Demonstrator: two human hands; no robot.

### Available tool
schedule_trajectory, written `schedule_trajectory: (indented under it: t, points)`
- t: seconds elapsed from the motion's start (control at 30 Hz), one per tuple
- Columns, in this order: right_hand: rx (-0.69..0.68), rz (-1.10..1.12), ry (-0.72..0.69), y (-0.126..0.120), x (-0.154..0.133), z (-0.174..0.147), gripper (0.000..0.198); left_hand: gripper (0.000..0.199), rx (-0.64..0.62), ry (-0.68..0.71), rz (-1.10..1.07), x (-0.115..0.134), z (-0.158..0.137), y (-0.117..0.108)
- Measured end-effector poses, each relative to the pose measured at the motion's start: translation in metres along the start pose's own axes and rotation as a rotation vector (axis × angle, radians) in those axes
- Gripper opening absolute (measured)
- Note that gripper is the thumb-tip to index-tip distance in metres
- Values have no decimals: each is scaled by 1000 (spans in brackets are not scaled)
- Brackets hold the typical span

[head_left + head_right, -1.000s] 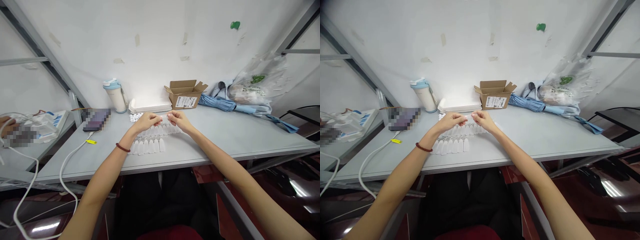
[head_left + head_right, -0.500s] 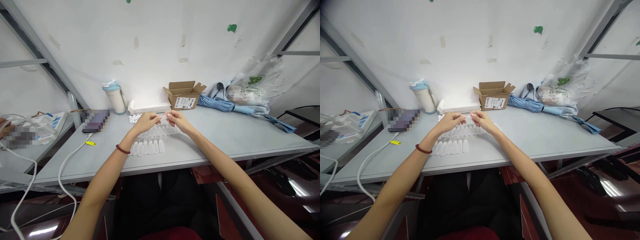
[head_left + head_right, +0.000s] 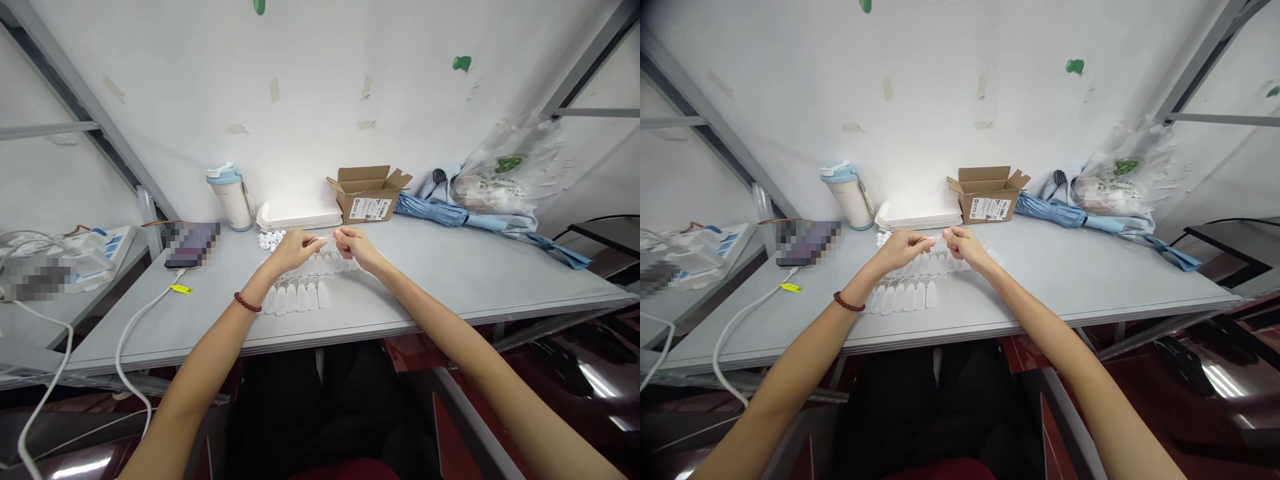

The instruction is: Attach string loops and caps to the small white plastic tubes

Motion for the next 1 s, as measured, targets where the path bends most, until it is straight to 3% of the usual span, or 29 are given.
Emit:
schedule_trajectory:
  t: [0.13,0.3,0.43,0.57,0.67,0.8,1.0]
  points:
    - [31,20,121,-1,9,-1,48,44,33,127,79,6,-1,1]
    - [54,28,234,-2,18,-4,49,42,-14,79,48,-4,3,6]
    - [35,-30,95,-5,9,1,43,31,-12,-44,3,-20,7,2]
    - [243,-415,-94,-44,-7,7,23,29,107,-127,58,-41,12,-20]
    - [368,-658,-82,-75,-7,8,20,26,222,-207,140,-60,12,-42]
    - [399,-729,-45,-100,-3,11,28,28,269,-258,213,-77,9,-58]
    - [441,-721,-225,-100,-24,9,33,25,314,-272,248,-81,8,-65]
Point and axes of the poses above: each hand's wrist, its own z-axis towards the middle knuckle, its own y-axis out of the palm, x = y × z, the point moved 9 cm from there along z, towards the middle knuckle, and after that the axes turned 9 degrees about -y, right-handed, at the moved point
